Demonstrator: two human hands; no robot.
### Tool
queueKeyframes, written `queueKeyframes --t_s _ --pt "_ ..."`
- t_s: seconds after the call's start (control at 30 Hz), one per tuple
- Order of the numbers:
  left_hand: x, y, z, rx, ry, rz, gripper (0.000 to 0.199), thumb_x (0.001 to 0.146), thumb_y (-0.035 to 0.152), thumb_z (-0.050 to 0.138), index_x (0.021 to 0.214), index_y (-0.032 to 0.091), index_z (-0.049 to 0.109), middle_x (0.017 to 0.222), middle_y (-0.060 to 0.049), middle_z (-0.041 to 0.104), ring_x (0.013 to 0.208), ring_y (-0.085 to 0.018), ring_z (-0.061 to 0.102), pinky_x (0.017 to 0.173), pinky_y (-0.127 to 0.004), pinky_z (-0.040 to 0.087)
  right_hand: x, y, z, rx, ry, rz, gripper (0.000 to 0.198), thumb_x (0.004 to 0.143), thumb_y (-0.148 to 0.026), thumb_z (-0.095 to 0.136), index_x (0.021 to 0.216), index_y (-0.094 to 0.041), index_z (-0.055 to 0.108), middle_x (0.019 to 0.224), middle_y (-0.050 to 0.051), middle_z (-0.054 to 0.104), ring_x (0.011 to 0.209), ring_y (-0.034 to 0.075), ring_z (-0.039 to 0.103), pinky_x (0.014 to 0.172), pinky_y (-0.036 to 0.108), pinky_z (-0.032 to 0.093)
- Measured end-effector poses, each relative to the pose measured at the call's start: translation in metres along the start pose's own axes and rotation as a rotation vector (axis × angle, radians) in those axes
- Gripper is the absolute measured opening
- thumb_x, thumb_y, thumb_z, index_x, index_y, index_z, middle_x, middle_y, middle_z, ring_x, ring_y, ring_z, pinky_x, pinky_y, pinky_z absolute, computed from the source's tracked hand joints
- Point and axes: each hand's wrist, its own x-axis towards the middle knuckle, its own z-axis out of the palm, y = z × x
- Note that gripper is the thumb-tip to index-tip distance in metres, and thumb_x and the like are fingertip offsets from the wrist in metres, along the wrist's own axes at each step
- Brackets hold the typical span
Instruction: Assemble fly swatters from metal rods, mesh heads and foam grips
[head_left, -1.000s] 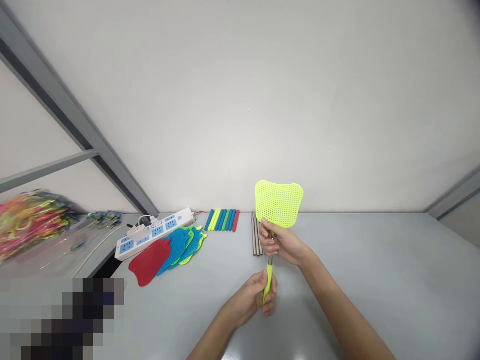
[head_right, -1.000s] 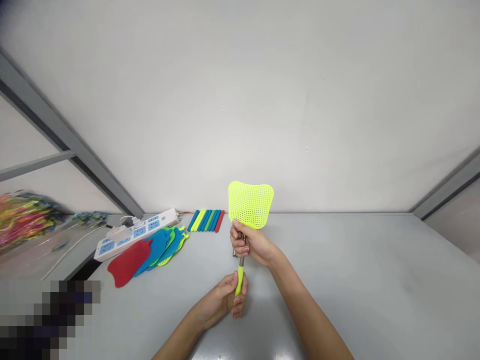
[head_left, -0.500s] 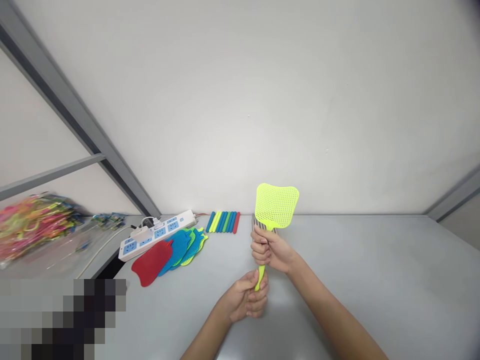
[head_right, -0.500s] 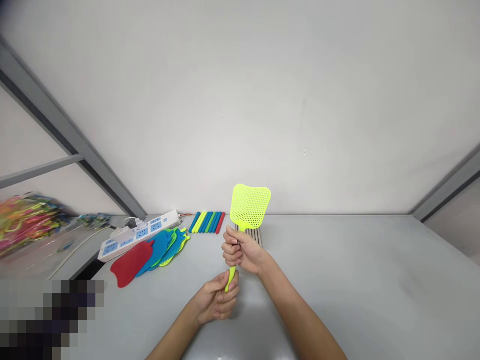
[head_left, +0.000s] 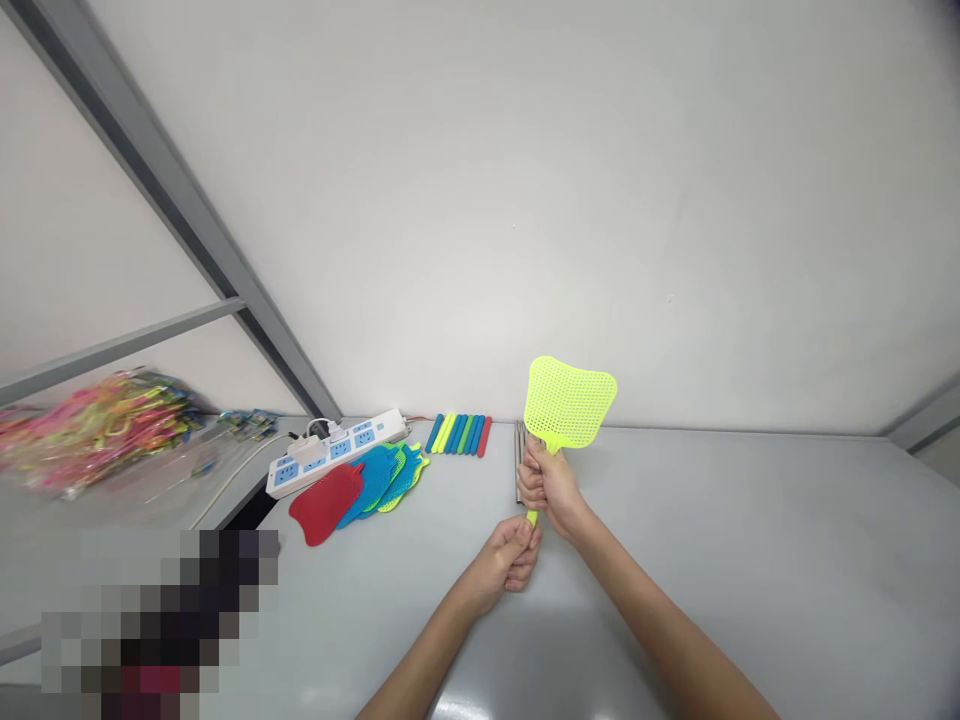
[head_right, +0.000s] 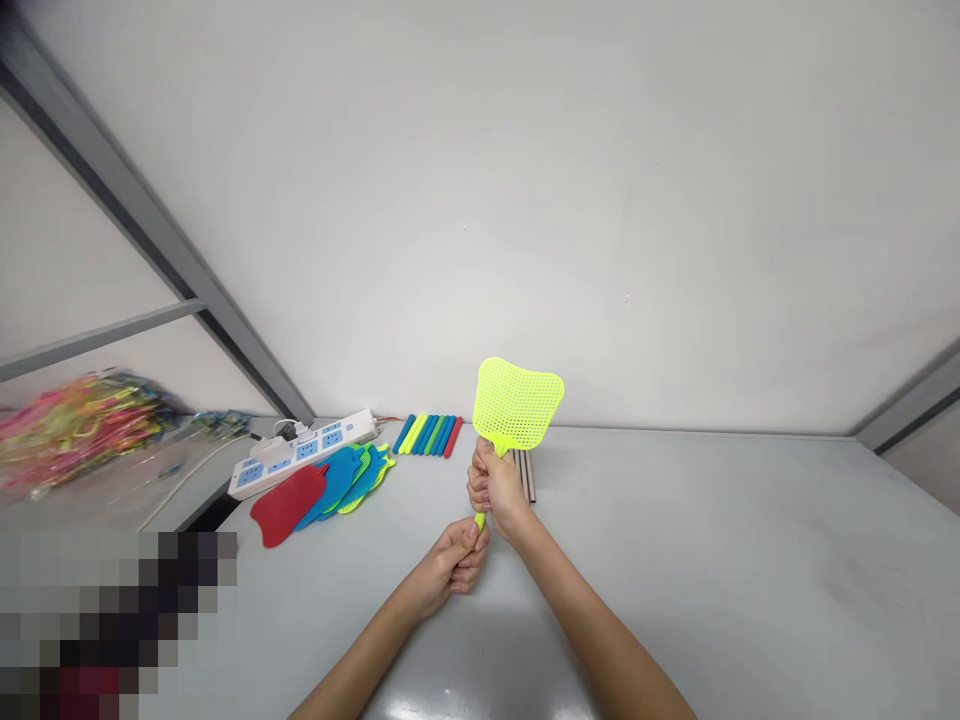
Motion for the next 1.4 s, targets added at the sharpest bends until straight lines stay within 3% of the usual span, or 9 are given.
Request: queueKeyframes --t_s 0.17,0.33,0.57,0.7,0.9,1.07,1.27,1.4 --pt "0.005 -0.007 0.006 0.302 0.25 0.212 0.034 0.077 0.049 0.038 0.063 0.018 0.032 0.046 0.009 0.022 0.036 -0.004 0.015 0.036 -0.019 0.012 -0.002 0.0 0.004 0.018 0.063 -0.06 0.038 0.069 -0.043 0.051 0.052 -0.019 0.026 0.034 -0.011 0.019 0.028 0.002 0.01 0.026 0.014 0.006" --pt "0.007 -0.01 0.009 0.564 0.406 0.328 0.031 0.08 0.042 0.034 0.061 0.017 0.034 0.051 0.006 0.027 0.046 -0.007 0.023 0.044 -0.021 0.019 -0.004 -0.002 0.006 0.027 0.129 -0.105 0.04 0.069 -0.042 0.053 0.05 -0.019 0.025 0.033 -0.011 0.019 0.027 0.001 0.011 0.027 0.014 0.006" --pt "0.006 -0.012 0.007 0.806 0.559 0.364 0.026 0.081 0.033 0.034 0.061 0.017 0.036 0.053 0.005 0.03 0.05 -0.008 0.025 0.048 -0.022 0.019 -0.005 0.003 0.01 0.059 0.273 -0.226 0.042 0.069 -0.044 0.051 0.049 -0.019 0.024 0.036 -0.01 0.019 0.027 0.002 0.013 0.027 0.015 0.007" --pt "0.006 -0.012 0.006 0.831 0.553 0.354 0.025 0.081 0.034 0.034 0.063 0.017 0.037 0.054 0.005 0.03 0.051 -0.008 0.025 0.049 -0.022 0.019 -0.004 0.007 0.007 0.063 0.298 -0.261 0.04 0.07 -0.044 0.049 0.051 -0.02 0.025 0.038 -0.01 0.018 0.029 0.002 0.012 0.027 0.015 0.007" --pt "0.005 -0.009 0.005 0.606 0.423 0.356 0.031 0.08 0.039 0.036 0.06 0.017 0.035 0.054 0.005 0.027 0.05 -0.007 0.024 0.047 -0.021 0.02 -0.004 0.008 0.009 -0.02 0.26 -0.173 0.041 0.068 -0.044 0.051 0.05 -0.019 0.025 0.036 -0.01 0.019 0.029 0.002 0.012 0.028 0.015 0.007" --pt "0.003 -0.007 0.006 0.232 0.262 0.233 0.034 0.077 0.046 0.039 0.06 0.018 0.032 0.047 0.008 0.02 0.039 -0.004 0.014 0.037 -0.019 0.011 -0.008 0.0 0.01 -0.076 -0.008 -0.094 0.032 0.073 -0.04 0.048 0.054 -0.018 0.036 0.038 -0.009 0.023 0.029 0.003 0.016 0.029 0.016 0.012" --pt "-0.006 -0.001 0.004 -0.382 -0.191 -0.057 0.032 0.077 0.044 0.041 0.061 0.018 0.035 0.044 0.009 0.018 0.033 -0.004 0.009 0.031 -0.017 0.009 -0.016 -0.018 0.005 0.103 -0.486 0.089 0.034 0.08 -0.041 0.037 0.06 -0.015 0.045 0.048 -0.005 0.031 0.037 0.004 0.027 0.035 0.017 0.021" --pt "-0.009 -0.004 0.0 -0.558 -0.49 -0.256 0.034 0.076 0.043 0.042 0.056 0.017 0.034 0.041 0.008 0.018 0.031 -0.004 0.008 0.029 -0.017 0.007 -0.019 -0.023 -0.002 0.141 -0.704 0.228 0.048 0.08 -0.05 0.029 0.05 -0.015 0.041 0.045 -0.004 0.03 0.035 0.004 0.026 0.032 0.017 0.017"
